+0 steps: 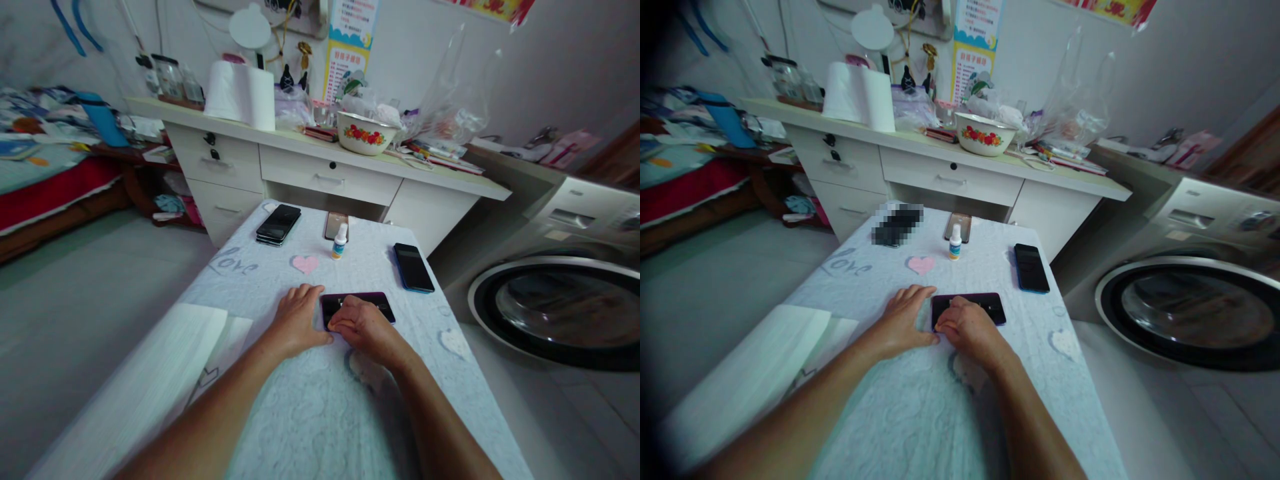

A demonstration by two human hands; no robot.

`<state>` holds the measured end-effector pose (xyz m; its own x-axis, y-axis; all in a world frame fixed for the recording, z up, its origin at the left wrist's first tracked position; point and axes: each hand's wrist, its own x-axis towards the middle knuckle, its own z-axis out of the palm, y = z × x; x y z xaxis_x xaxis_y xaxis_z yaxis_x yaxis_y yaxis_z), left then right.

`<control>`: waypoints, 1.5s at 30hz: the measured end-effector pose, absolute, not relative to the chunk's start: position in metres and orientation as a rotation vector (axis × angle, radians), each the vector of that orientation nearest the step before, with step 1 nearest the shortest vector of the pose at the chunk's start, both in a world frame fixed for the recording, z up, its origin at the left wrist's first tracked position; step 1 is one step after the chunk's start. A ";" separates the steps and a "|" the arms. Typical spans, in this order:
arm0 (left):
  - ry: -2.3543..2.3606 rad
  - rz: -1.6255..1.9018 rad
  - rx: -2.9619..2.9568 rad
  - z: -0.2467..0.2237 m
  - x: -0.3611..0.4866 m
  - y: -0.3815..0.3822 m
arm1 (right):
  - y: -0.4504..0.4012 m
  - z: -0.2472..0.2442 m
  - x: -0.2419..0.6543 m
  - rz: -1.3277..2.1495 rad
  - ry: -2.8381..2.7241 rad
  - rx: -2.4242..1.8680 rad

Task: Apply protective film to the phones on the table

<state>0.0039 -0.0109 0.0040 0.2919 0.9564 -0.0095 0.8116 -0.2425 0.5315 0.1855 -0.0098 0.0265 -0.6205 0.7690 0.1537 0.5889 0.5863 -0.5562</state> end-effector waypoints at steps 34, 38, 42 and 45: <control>1.595 0.487 2.159 0.001 0.004 -0.011 | -0.010 0.024 0.187 0.628 -2.413 -1.107; 1.594 0.478 2.160 0.001 0.005 -0.011 | -0.009 0.022 0.189 0.635 -2.398 -1.127; 1.604 0.482 2.162 0.000 0.005 -0.011 | -0.010 0.021 0.191 0.638 -2.392 -1.137; 1.600 0.485 2.167 0.000 0.005 -0.011 | -0.010 0.022 0.191 0.654 -2.382 -1.125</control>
<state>0.0048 -0.0109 -0.0001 0.2842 0.9580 0.0395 0.8184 -0.2638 0.5105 0.1906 -0.0100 0.0216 -0.5822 0.7944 0.1729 0.5948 0.5612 -0.5756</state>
